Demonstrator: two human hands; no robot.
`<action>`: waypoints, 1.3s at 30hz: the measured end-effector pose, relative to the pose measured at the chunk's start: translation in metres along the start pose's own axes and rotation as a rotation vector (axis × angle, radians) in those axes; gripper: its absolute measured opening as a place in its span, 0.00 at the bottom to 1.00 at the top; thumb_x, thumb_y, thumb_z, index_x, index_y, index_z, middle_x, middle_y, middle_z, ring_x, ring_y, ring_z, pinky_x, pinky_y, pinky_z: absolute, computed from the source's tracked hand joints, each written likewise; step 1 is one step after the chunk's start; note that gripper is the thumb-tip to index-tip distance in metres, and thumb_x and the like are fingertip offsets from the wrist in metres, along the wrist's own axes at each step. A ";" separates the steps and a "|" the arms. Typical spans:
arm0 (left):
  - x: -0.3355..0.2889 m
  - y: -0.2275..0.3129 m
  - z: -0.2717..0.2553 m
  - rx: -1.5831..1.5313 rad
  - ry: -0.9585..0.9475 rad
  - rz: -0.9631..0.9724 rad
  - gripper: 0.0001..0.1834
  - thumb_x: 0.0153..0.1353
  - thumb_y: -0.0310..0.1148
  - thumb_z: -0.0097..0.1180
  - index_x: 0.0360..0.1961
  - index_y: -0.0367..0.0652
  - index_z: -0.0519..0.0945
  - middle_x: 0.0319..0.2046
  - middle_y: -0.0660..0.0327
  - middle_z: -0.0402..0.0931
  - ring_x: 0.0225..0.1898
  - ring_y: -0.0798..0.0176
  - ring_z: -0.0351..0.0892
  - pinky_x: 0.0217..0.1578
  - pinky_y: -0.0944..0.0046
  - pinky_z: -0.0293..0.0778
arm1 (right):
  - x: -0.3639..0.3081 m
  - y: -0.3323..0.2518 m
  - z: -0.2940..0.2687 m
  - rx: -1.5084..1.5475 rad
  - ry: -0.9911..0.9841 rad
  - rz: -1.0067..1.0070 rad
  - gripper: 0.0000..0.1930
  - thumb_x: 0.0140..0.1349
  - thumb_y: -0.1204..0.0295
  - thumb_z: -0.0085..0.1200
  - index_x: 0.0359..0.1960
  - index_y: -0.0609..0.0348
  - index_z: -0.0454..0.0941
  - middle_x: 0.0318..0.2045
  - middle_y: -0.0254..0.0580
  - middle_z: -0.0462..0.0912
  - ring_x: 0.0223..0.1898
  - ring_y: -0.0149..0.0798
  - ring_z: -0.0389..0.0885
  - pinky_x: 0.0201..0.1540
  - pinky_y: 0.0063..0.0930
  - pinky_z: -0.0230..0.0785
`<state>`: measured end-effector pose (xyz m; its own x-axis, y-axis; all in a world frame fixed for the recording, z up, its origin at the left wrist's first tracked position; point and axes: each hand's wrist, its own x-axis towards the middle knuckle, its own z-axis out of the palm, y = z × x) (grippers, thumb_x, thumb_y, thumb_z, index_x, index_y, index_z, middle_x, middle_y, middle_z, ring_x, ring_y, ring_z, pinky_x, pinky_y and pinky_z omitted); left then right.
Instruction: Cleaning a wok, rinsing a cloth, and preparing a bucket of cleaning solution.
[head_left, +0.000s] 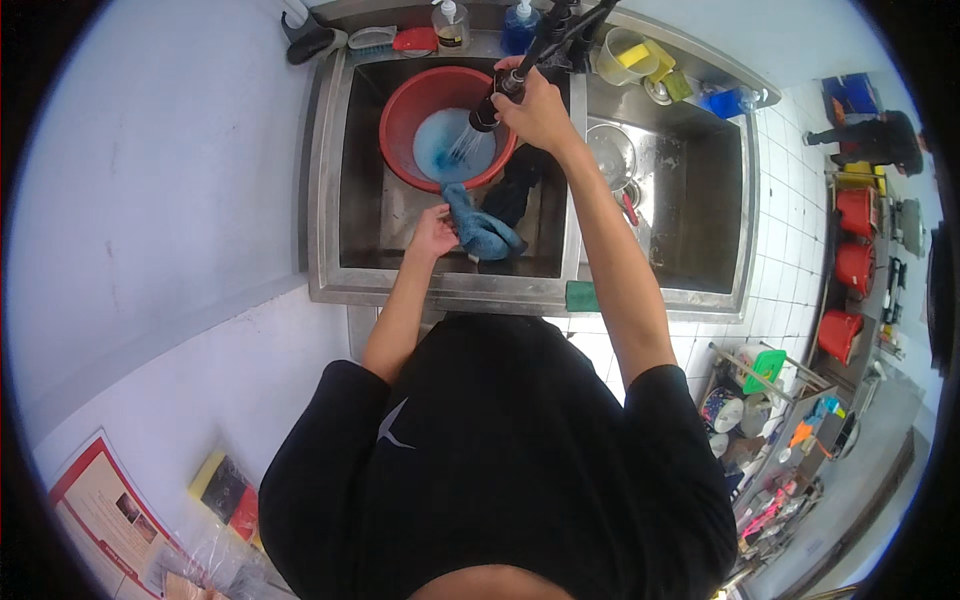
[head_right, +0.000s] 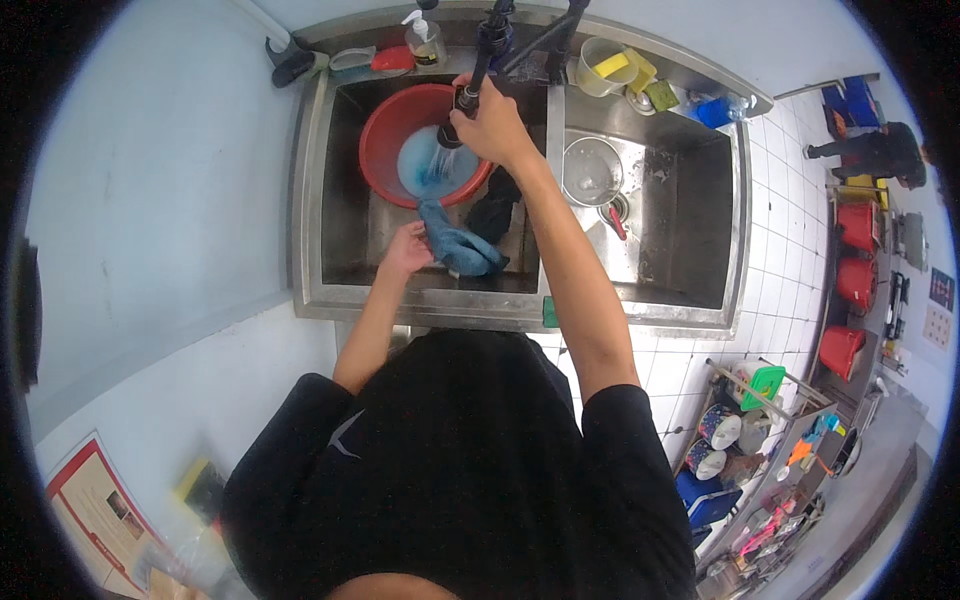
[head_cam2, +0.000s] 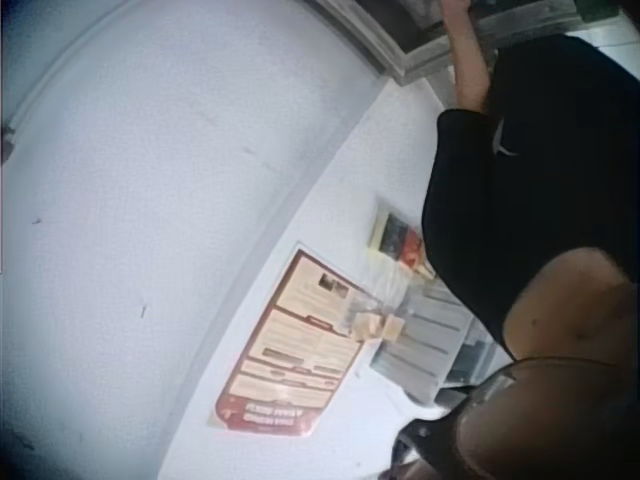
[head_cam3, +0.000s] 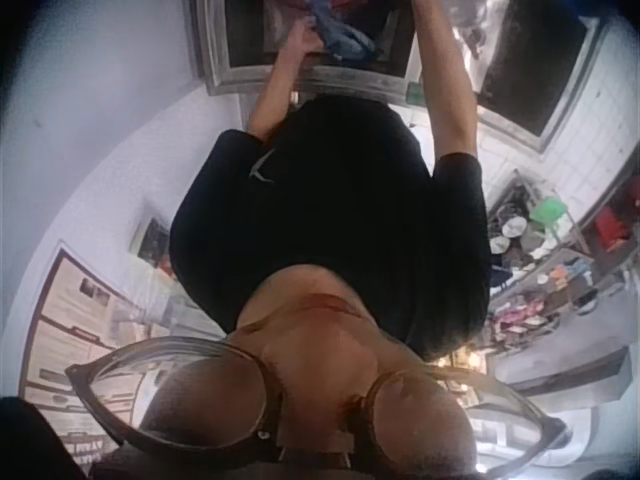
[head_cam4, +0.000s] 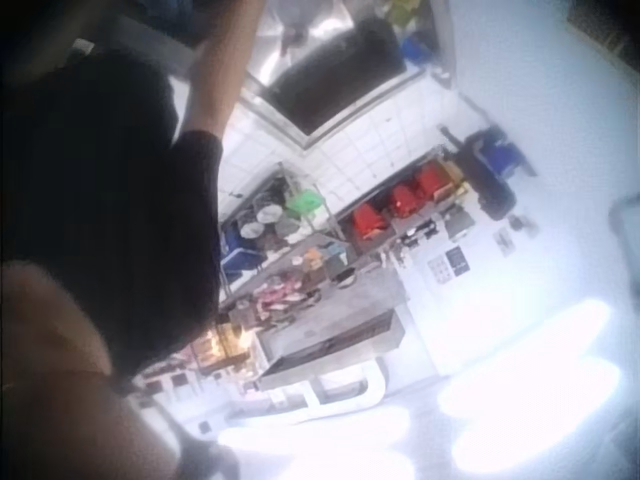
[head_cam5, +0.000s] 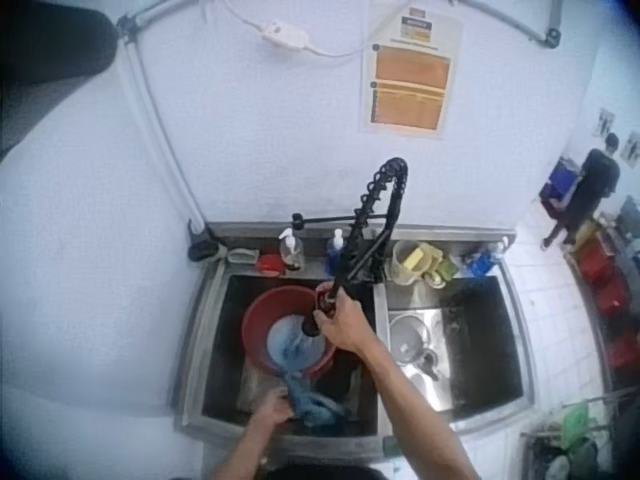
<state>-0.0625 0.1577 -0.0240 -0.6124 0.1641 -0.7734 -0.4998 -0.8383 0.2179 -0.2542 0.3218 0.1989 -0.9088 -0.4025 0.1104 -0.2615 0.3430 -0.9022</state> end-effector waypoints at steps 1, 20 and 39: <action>0.002 -0.005 -0.004 -0.085 0.060 -0.064 0.15 0.62 0.39 0.51 0.44 0.41 0.74 0.41 0.57 0.77 0.45 0.53 0.76 0.49 0.50 0.71 | -0.003 -0.003 -0.003 -0.017 -0.036 -0.006 0.20 0.56 0.78 0.56 0.52 0.58 0.69 0.33 0.43 0.82 0.28 0.34 0.84 0.34 0.27 0.76; 0.075 -0.015 -0.068 0.161 0.144 -0.065 0.23 0.65 0.47 0.51 0.55 0.47 0.69 0.53 0.54 0.70 0.53 0.50 0.72 0.54 0.42 0.69 | -0.048 -0.007 -0.028 0.114 -0.177 0.104 0.21 0.56 0.75 0.56 0.52 0.57 0.69 0.34 0.45 0.79 0.25 0.37 0.85 0.30 0.29 0.76; 0.020 -0.007 -0.015 1.103 0.390 0.590 0.17 0.65 0.43 0.52 0.45 0.41 0.79 0.31 0.62 0.79 0.37 0.66 0.79 0.41 0.64 0.72 | -0.052 0.001 -0.045 -0.009 -0.139 0.034 0.20 0.57 0.74 0.55 0.53 0.54 0.69 0.31 0.45 0.81 0.24 0.36 0.83 0.32 0.30 0.76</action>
<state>-0.0622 0.1592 -0.0502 -0.7864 -0.3955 -0.4745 -0.5685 0.1631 0.8063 -0.2214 0.3813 0.2107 -0.8634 -0.5040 0.0202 -0.2348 0.3661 -0.9005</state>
